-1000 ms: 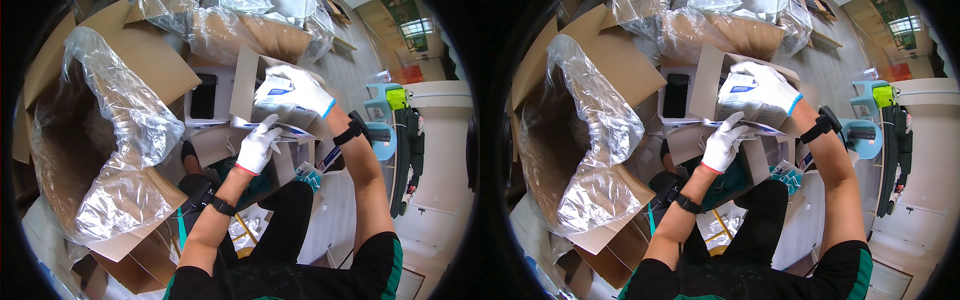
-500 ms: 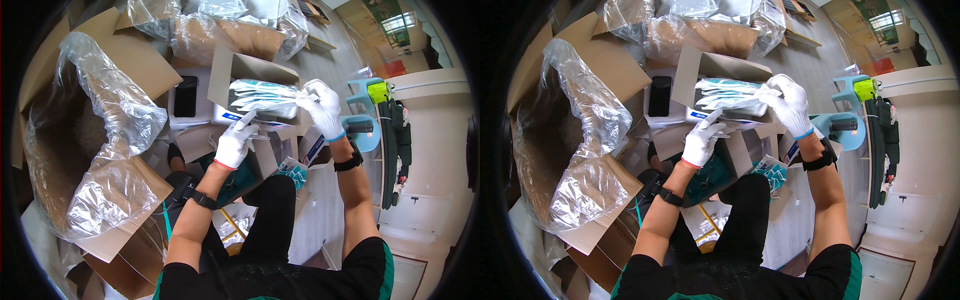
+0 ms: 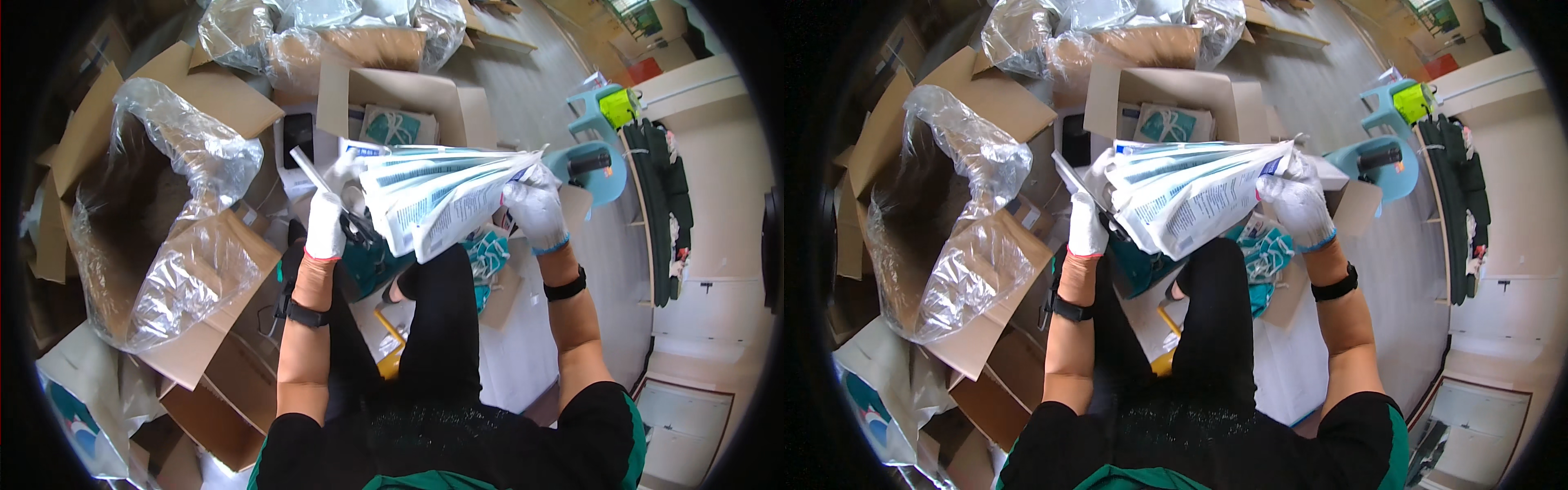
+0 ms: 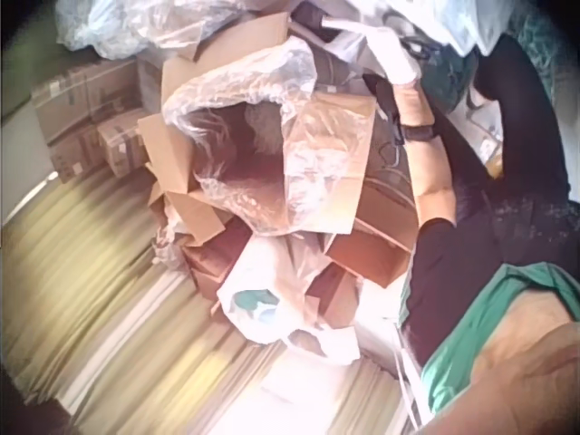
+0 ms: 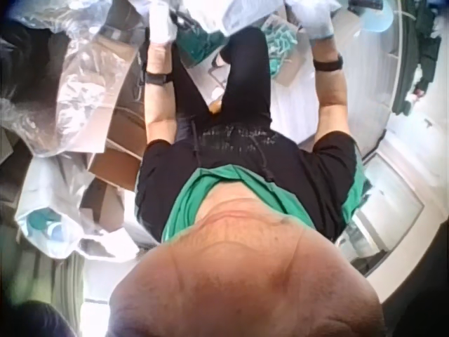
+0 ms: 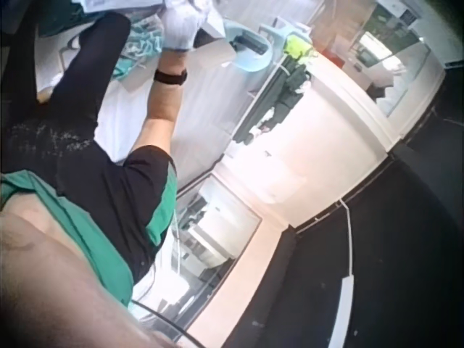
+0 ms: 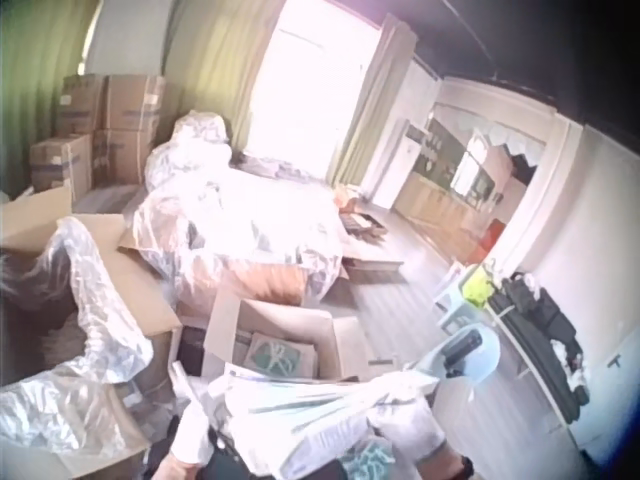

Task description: The person is organizing and packaging several medical face masks into individual packets.

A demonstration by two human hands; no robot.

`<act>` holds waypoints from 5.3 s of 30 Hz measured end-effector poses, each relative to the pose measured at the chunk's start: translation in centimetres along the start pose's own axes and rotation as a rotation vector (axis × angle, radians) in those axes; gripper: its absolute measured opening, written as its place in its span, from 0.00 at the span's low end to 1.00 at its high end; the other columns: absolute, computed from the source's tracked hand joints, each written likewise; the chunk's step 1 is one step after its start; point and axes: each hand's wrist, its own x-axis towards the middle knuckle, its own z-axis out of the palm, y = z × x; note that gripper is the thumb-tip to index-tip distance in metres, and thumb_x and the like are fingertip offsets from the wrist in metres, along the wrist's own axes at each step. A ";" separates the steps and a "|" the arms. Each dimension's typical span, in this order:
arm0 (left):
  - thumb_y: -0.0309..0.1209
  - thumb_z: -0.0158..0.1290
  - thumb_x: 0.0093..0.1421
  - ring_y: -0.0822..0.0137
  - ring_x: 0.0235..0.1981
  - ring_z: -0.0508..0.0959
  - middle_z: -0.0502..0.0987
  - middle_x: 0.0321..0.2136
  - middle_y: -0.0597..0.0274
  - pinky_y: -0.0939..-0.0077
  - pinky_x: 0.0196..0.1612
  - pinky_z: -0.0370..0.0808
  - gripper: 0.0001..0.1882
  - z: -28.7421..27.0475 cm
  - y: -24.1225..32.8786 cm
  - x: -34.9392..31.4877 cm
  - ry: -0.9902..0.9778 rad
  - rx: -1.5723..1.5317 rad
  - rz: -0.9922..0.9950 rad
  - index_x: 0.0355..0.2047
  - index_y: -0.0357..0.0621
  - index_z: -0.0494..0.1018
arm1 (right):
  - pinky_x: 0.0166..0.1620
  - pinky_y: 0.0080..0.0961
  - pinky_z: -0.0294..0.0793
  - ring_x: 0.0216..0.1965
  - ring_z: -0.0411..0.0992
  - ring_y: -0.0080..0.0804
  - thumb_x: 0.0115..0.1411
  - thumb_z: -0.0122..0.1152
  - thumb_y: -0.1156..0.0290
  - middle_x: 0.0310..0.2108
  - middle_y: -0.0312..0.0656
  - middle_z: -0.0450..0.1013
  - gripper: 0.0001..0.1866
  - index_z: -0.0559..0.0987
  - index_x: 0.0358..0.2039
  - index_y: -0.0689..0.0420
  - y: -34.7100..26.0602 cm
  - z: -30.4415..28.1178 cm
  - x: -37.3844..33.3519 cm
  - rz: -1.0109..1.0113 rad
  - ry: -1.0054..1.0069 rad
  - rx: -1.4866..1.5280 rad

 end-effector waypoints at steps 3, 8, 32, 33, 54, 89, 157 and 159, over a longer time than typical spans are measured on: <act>0.57 0.58 0.60 0.62 0.60 0.71 0.72 0.58 0.52 0.66 0.63 0.65 0.45 2.2 2.0 -4.5 -0.078 0.082 -0.156 0.63 0.29 0.63 | 0.52 0.27 0.74 0.45 0.74 0.27 0.58 0.61 0.76 0.44 0.38 0.77 0.19 0.75 0.50 0.64 1.3 1.0 -4.4 0.163 0.027 0.353; 0.55 0.69 0.48 0.65 0.56 0.74 0.74 0.55 0.53 0.69 0.60 0.68 0.54 7.9 4.8 -11.8 -0.099 0.308 -0.282 0.65 0.31 0.59 | 0.45 0.23 0.74 0.40 0.73 0.24 0.57 0.61 0.78 0.38 0.36 0.76 0.16 0.76 0.48 0.61 4.9 1.4 -15.0 0.344 0.273 0.252; 0.38 0.69 0.48 0.65 0.37 0.85 0.84 0.36 0.54 0.72 0.43 0.79 0.29 12.7 3.1 -25.0 -0.146 0.714 -0.640 0.49 0.38 0.76 | 0.59 0.43 0.69 0.56 0.71 0.51 0.52 0.71 0.64 0.55 0.56 0.72 0.34 0.71 0.57 0.65 0.3 0.4 -24.8 -0.178 -0.025 -1.176; 0.38 0.70 0.47 0.66 0.36 0.85 0.84 0.35 0.55 0.72 0.43 0.79 0.29 12.6 3.2 -25.0 -0.164 0.731 -0.622 0.48 0.38 0.76 | 0.60 0.43 0.68 0.57 0.70 0.51 0.52 0.70 0.64 0.55 0.55 0.72 0.35 0.70 0.59 0.65 0.0 2.0 -23.8 -0.255 -0.134 -1.179; 0.46 0.71 0.43 0.61 0.30 0.84 0.83 0.28 0.56 0.70 0.36 0.79 0.25 10.9 5.0 -23.2 -0.301 0.905 -0.704 0.38 0.44 0.82 | 0.35 0.31 0.80 0.32 0.79 0.40 0.49 0.68 0.74 0.32 0.44 0.78 0.13 0.84 0.37 0.56 3.8 10.3 -20.8 -0.497 -0.160 -0.789; 0.16 0.64 0.48 0.72 0.42 0.78 0.80 0.43 0.58 0.74 0.49 0.75 0.25 5.5 11.3 -23.9 0.118 0.524 -0.548 0.48 0.33 0.72 | 0.22 0.10 0.63 0.19 0.60 0.11 0.59 0.69 0.60 0.37 0.33 0.77 0.30 0.72 0.59 0.58 4.9 1.9 -23.2 0.382 0.276 0.541; 0.28 0.63 0.47 0.51 0.30 0.77 0.74 0.29 0.53 0.58 0.33 0.73 0.18 13.3 15.2 -27.0 -0.515 1.748 -0.472 0.38 0.42 0.70 | 0.51 0.26 0.72 0.44 0.76 0.32 0.63 0.57 0.77 0.41 0.42 0.76 0.10 0.80 0.45 0.59 4.9 9.8 -32.5 0.462 -0.117 -0.275; 0.26 0.63 0.46 0.49 0.31 0.77 0.74 0.31 0.52 0.57 0.35 0.74 0.19 13.1 15.5 -27.1 -0.501 1.721 -0.498 0.39 0.42 0.71 | 0.52 0.28 0.73 0.45 0.76 0.35 0.61 0.58 0.79 0.42 0.45 0.75 0.12 0.80 0.45 0.59 5.2 9.5 -31.8 0.346 -0.248 -0.181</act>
